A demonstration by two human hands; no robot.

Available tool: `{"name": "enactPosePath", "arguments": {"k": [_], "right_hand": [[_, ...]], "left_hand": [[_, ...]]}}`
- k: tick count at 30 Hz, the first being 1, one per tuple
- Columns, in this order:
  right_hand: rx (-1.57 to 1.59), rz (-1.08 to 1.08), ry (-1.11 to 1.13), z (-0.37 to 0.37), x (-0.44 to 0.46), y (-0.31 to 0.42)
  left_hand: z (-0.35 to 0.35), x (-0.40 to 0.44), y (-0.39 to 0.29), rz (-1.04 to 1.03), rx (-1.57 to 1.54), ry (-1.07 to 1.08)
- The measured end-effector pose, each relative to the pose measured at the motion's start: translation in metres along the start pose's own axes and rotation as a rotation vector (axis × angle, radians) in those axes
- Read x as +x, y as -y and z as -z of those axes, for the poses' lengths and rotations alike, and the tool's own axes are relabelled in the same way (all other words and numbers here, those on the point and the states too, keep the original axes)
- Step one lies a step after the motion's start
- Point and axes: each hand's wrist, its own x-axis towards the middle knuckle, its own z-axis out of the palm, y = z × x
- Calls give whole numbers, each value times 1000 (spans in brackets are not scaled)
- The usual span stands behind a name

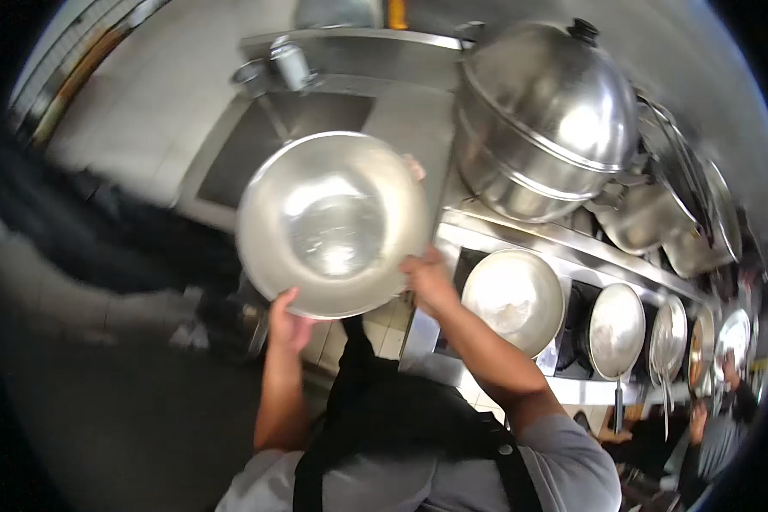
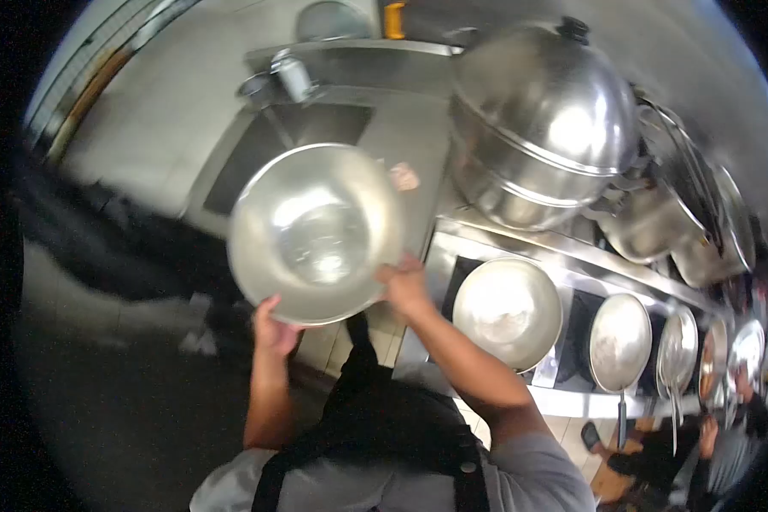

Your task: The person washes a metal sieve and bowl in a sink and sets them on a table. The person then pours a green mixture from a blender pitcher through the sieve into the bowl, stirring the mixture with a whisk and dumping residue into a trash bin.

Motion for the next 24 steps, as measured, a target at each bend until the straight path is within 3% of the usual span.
{"name": "enactPosePath", "arguments": {"k": [1, 4, 8, 9, 14, 20, 24], "right_hand": [[52, 27, 52, -25, 12, 16], [-127, -14, 269, -75, 95, 33], [-119, 0, 128, -122, 253, 8], [-126, 19, 113, -132, 295, 0], [-289, 156, 59, -195, 478, -12], [7, -108, -18, -263, 621, -33], [260, -81, 86, -281, 663, -42]], "left_hand": [[25, 21, -15, 30, -19, 72], [65, 89, -68, -16, -131, -65], [151, 201, -101, -42, 69, -293], [123, 213, -124, -70, 123, -401], [188, 323, -145, 91, 157, -375], [202, 379, -156, 102, 198, -454], [222, 405, -159, 161, 223, -475]]}}
